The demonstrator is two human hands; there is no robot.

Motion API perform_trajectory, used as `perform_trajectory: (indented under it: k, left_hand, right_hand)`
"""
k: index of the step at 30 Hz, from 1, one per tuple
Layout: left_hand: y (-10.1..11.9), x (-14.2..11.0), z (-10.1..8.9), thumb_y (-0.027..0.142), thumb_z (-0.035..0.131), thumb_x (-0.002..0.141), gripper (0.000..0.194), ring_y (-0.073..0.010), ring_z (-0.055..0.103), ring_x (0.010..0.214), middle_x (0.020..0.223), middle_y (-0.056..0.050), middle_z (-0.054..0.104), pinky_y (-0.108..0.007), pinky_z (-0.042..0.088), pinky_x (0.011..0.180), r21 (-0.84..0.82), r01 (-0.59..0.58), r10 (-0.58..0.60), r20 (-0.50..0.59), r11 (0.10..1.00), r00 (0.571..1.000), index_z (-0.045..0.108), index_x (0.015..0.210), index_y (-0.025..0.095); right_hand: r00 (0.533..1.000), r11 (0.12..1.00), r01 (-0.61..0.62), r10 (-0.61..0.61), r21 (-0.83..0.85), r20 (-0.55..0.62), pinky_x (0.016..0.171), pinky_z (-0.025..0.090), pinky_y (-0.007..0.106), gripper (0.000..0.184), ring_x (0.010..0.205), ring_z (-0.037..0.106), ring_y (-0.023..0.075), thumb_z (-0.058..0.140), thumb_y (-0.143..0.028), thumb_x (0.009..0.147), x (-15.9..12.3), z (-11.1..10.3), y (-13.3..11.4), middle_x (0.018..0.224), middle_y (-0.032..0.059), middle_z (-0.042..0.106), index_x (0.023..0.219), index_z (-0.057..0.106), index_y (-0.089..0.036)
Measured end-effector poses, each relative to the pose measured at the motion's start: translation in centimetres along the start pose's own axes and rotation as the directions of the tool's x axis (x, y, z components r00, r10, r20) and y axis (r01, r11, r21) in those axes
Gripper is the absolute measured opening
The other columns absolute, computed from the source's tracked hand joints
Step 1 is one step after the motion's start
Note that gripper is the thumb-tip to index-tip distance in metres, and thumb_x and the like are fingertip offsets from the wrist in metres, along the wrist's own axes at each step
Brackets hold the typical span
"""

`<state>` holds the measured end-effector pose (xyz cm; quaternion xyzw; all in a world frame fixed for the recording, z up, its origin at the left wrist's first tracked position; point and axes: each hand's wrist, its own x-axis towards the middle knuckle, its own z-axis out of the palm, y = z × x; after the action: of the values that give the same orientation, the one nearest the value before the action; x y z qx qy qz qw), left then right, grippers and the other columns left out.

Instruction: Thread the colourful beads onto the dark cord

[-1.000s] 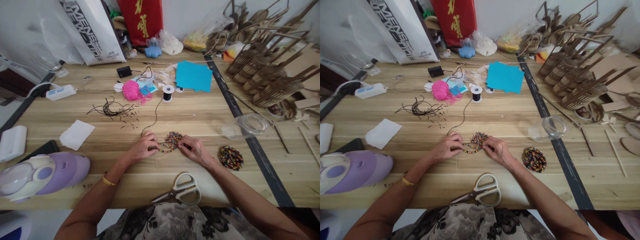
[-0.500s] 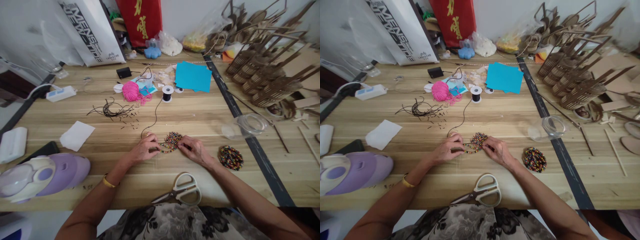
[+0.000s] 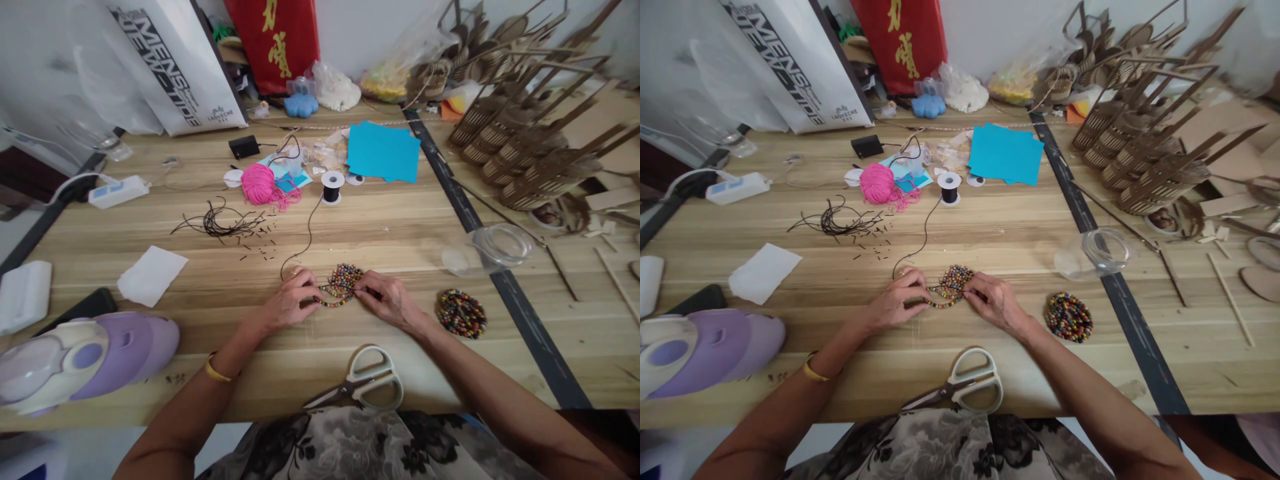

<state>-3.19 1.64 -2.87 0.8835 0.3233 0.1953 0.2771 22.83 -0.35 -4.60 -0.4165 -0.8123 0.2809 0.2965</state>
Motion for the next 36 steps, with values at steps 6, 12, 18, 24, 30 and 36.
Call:
perform_trajectory:
  k: [6, 12, 18, 24, 30, 36]
  left_hand:
    - [0.4, 0.2, 0.4, 0.019, 0.065, 0.078, 0.009, -0.0204, 0.046, 0.095, 0.090, -0.007, 0.051, -0.035, 0.043, 0.085, -0.019, -0.006, 0.006, -0.021, 1.000, 1.000, 0.070, 0.084, 0.016]
    - [0.5, 0.4, 0.8, 0.017, 0.061, 0.080, 0.010, -0.0208, 0.046, 0.094, 0.089, -0.008, 0.051, -0.035, 0.042, 0.085, 0.016, -0.020, 0.020, -0.004, 1.000, 1.000, 0.071, 0.084, 0.016]
    - [0.5, 0.3, 0.7, 0.015, 0.060, 0.080, 0.013, -0.0206, 0.045, 0.095, 0.091, -0.008, 0.051, -0.035, 0.042, 0.086, 0.016, -0.020, 0.020, 0.001, 1.000, 1.000, 0.070, 0.088, 0.015]
    - [1.0, 0.5, 0.5, 0.015, 0.061, 0.078, 0.014, -0.0208, 0.046, 0.095, 0.090, -0.007, 0.051, -0.035, 0.043, 0.085, 0.028, -0.002, 0.002, 0.003, 1.000, 1.000, 0.069, 0.089, 0.017]
    - [1.2, 0.7, 0.9, 0.020, 0.065, 0.078, 0.011, -0.0205, 0.047, 0.093, 0.090, -0.008, 0.051, -0.034, 0.044, 0.083, 0.011, -0.009, 0.009, -0.018, 1.000, 1.000, 0.070, 0.087, 0.016]
    - [1.2, 0.8, 1.5, 0.020, 0.063, 0.081, 0.008, -0.0202, 0.047, 0.094, 0.089, -0.008, 0.053, -0.035, 0.043, 0.084, 0.035, -0.040, 0.042, -0.054, 0.999, 0.998, 0.069, 0.081, 0.015]
  right_hand:
    - [1.000, 1.000, -0.004, 0.004, -0.007, -0.010, 0.063, 0.044, 0.027, 0.014, 0.067, 0.057, 0.0157, 0.051, -0.023, 0.090, -0.1, 0.1, 0.2, 0.078, 0.0056, 0.062, 0.086, 0.063, -0.017]
    - [1.000, 1.000, 0.005, -0.005, -0.018, -0.019, 0.063, 0.044, 0.027, 0.014, 0.067, 0.057, 0.0157, 0.051, -0.024, 0.091, -0.1, 0.2, 0.2, 0.079, 0.0059, 0.062, 0.088, 0.063, -0.017]
    - [1.000, 1.000, 0.001, -0.001, -0.001, -0.015, 0.063, 0.044, 0.026, 0.014, 0.068, 0.057, 0.0153, 0.051, -0.024, 0.091, 0.0, 0.1, 0.0, 0.079, 0.0053, 0.062, 0.087, 0.063, -0.017]
    - [1.000, 1.000, -0.005, 0.005, 0.003, -0.016, 0.063, 0.044, 0.026, 0.013, 0.068, 0.058, 0.0155, 0.052, -0.023, 0.090, 0.0, 0.1, -0.1, 0.079, 0.0056, 0.062, 0.086, 0.063, -0.017]
    - [1.000, 1.000, 0.002, -0.002, -0.002, -0.028, 0.062, 0.043, 0.026, 0.013, 0.067, 0.057, 0.0151, 0.052, -0.022, 0.090, 0.0, 0.2, 0.0, 0.079, 0.0055, 0.062, 0.087, 0.063, -0.016]
    - [0.999, 1.000, 0.022, -0.021, 0.009, -0.037, 0.063, 0.044, 0.026, 0.013, 0.067, 0.057, 0.0154, 0.052, -0.022, 0.090, 0.0, 0.2, 0.1, 0.078, 0.0058, 0.062, 0.087, 0.064, -0.016]
